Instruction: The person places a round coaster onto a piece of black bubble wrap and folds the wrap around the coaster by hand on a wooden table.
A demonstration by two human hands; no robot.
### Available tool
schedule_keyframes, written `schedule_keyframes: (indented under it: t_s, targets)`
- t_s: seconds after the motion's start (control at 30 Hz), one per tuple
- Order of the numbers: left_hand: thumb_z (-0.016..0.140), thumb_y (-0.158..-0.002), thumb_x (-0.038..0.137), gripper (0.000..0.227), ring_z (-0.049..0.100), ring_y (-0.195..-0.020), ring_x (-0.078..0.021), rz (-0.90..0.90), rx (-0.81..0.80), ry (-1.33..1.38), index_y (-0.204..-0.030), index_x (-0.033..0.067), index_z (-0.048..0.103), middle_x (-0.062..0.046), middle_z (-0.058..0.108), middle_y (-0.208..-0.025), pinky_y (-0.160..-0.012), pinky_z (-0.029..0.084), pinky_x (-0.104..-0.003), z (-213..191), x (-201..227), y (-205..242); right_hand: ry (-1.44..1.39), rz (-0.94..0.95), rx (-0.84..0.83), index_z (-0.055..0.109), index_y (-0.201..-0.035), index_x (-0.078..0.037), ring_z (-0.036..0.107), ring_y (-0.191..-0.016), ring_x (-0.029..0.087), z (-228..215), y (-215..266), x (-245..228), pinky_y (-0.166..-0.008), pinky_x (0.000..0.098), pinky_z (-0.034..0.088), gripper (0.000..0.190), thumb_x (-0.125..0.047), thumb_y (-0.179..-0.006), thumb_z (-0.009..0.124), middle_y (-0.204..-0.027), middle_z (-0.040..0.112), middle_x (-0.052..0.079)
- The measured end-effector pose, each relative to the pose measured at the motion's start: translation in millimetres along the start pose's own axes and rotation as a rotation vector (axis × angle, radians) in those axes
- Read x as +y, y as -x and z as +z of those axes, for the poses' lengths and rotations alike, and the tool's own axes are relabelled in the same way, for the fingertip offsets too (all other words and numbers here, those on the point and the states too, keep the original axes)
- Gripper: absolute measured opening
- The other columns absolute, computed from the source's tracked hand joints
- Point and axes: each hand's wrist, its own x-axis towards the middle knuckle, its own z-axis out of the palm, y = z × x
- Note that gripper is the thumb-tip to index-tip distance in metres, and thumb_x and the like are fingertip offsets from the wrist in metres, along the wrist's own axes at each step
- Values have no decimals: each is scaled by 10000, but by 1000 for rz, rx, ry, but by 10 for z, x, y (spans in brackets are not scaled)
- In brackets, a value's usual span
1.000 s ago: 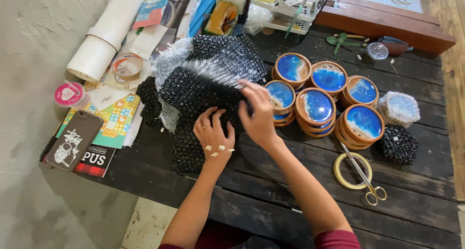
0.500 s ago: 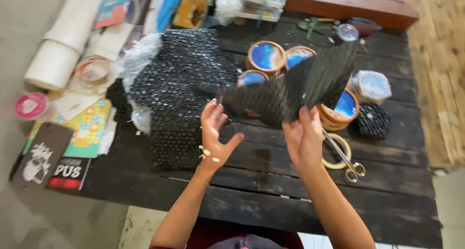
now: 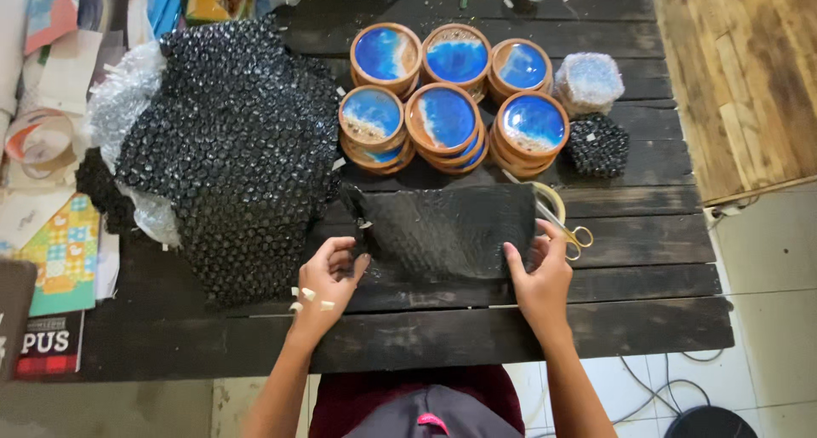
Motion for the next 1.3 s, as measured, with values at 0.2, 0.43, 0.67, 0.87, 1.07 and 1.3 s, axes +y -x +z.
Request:
schedule_keyframes:
  t_s: [0.2,0.43,0.67,0.87,1.07,1.3]
  targets:
    - [744,-679,167,319,656,-566,-170,96,84,-202,-973,124,629,-78,674,-665,-496,527,-250,65,-137,86,338,-192,11,573,-1090,-39,603,-691,345,-196,-6,47,-669,453,465,457,-181,-706,778,-870,613,171]
    - [715,-546,38,459,604,-503,-218,281,57,-333,-988,97,607,-77,572,-635,-496,510,-340,143,175,216,56,-423,-30,635,-1035,-100,542,-874,256,47,85,-844,-732,314,484,268,-19,-781,671,-949,561,67]
    - [763,-491,122,669,572,-899,-204,552,268,-555,-1122,202,555,4,487,-1069,-726,511,-354,250,345,208,36,-778,-277,647,-935,-113,581,-911,216,855,157,-635,-772,304,503,220,-24,-735,623,-992,592,31]
    - [705,-524,28,506,570,-812,-204,636,313,-510,-995,171,590,9,551,-884,-729,492,-324,326,339,96,118,-823,-263,628,-989,-141,535,-891,245,945,201,-542,-732,336,486,284,-35,-736,557,-1004,552,38]
    - [599,-669,21,230,603,-698,-201,498,327,-334,-836,177,574,28,521,-741,-641,505,-296,204,302,84,203,-829,-251,614,-1041,-181,529,-887,241,958,223,-554,-695,341,468,322,-73,-754,518,-1011,518,30]
    - [597,-721,0,263,661,-784,-260,200,185,-14,-959,82,521,-107,596,-931,-689,540,-302,49,227,59,208,-827,-284,614,-1063,-172,536,-897,249,938,218,-573,-714,344,466,342,-49,-756,526,-1009,514,42]
